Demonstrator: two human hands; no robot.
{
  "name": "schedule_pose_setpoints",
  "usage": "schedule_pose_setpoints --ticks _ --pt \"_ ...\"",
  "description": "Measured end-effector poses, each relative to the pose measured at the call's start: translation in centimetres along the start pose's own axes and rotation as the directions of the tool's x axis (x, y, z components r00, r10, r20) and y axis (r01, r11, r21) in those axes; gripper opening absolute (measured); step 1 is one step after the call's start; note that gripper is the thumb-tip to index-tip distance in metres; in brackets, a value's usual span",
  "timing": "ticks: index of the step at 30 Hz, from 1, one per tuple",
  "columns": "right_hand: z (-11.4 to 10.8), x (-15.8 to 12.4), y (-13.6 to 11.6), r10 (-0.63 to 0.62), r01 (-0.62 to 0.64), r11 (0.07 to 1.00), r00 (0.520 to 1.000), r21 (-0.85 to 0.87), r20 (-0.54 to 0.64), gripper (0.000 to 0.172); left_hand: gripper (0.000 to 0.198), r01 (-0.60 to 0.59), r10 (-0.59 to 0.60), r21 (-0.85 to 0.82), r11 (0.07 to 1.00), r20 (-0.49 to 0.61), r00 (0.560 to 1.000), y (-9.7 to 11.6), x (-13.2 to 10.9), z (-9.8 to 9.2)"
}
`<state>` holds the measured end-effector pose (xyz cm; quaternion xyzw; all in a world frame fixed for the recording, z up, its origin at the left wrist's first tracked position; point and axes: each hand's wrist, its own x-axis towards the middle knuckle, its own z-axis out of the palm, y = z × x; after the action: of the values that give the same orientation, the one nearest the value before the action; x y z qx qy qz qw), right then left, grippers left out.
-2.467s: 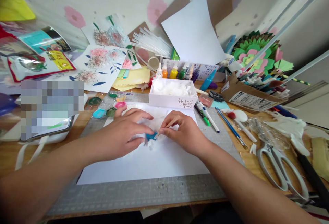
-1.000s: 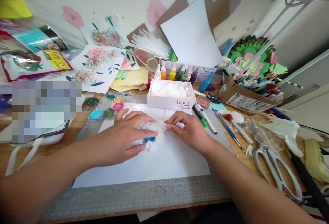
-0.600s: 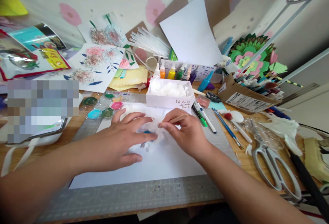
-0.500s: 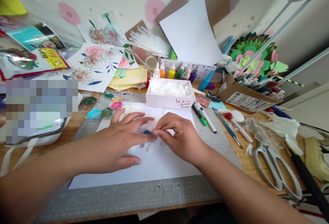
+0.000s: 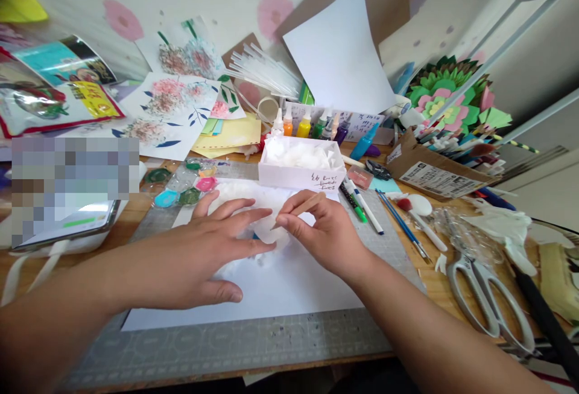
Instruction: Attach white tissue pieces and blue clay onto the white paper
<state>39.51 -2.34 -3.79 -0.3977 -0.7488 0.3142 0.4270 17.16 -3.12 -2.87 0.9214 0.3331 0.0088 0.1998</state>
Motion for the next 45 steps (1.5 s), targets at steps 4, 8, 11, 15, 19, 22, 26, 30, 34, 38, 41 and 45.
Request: schedule_pose_setpoints --ticks 4,8,11,15,19,22,26,30,34,38,41,45 --pt "0.7 0.2 -0.2 -0.018 0.027 0.988 0.998 -0.152 0.059 0.011 0.061 -0.004 0.004 -0.001 1.000 -0.011 1.000 -0.1 0.0 0.2" --pt "1.1 0.1 0.2 -0.074 0.103 0.963 0.989 -0.249 0.126 0.009 0.060 -0.015 0.015 0.005 1.000 -0.013 1.000 -0.2 0.1 0.3" --pt "1.2 -0.1 0.8 -0.083 0.124 0.956 0.984 -0.267 0.160 0.011 0.053 -0.041 0.041 0.007 0.999 -0.035 0.999 -0.3 0.1 0.1" --pt "1.6 -0.4 1.4 -0.052 0.092 0.959 0.987 -0.268 0.151 0.011 0.044 -0.034 0.035 0.022 0.999 -0.048 0.998 -0.6 0.1 -0.2" --pt "1.8 -0.5 1.8 0.121 -0.097 0.973 0.987 -0.209 0.102 0.011 0.046 0.007 -0.006 0.025 1.000 -0.039 0.999 -0.8 0.2 -0.4" --pt "1.5 -0.3 1.8 0.269 -0.263 0.961 0.961 -0.082 0.061 0.014 0.047 0.030 -0.029 0.031 0.999 -0.032 0.999 -0.7 0.3 -0.4" --pt "0.2 0.4 1.7 0.254 -0.243 0.963 0.964 0.117 -0.085 0.014 0.046 0.035 -0.033 0.032 0.999 -0.050 0.998 -0.6 0.4 -0.3" --pt "-1.6 1.1 1.8 0.209 -0.239 0.965 0.949 -0.107 -0.236 0.016 0.043 0.040 -0.038 0.028 0.999 -0.082 0.996 -0.7 0.4 -0.2" --pt "-2.4 0.9 3.1 0.193 -0.234 0.937 0.966 -0.260 -0.174 0.019 0.047 0.034 -0.032 0.013 0.999 -0.099 0.995 -0.7 0.5 0.0" --pt "-1.9 0.6 4.3 0.201 -0.212 0.957 0.977 -0.199 -0.075 0.018 0.051 0.032 -0.032 0.005 0.999 -0.077 0.997 -0.7 0.5 0.1" --pt "-1.4 0.7 4.7 0.163 -0.171 0.956 0.985 -0.237 -0.055 0.012 0.050 0.033 -0.032 0.008 0.999 -0.083 0.996 -0.8 0.5 0.1" --pt "-1.0 0.9 5.4 0.087 -0.112 0.940 0.992 -0.323 -0.091 0.010 0.039 0.035 -0.032 0.015 0.999 -0.151 0.988 -1.1 0.4 0.0"
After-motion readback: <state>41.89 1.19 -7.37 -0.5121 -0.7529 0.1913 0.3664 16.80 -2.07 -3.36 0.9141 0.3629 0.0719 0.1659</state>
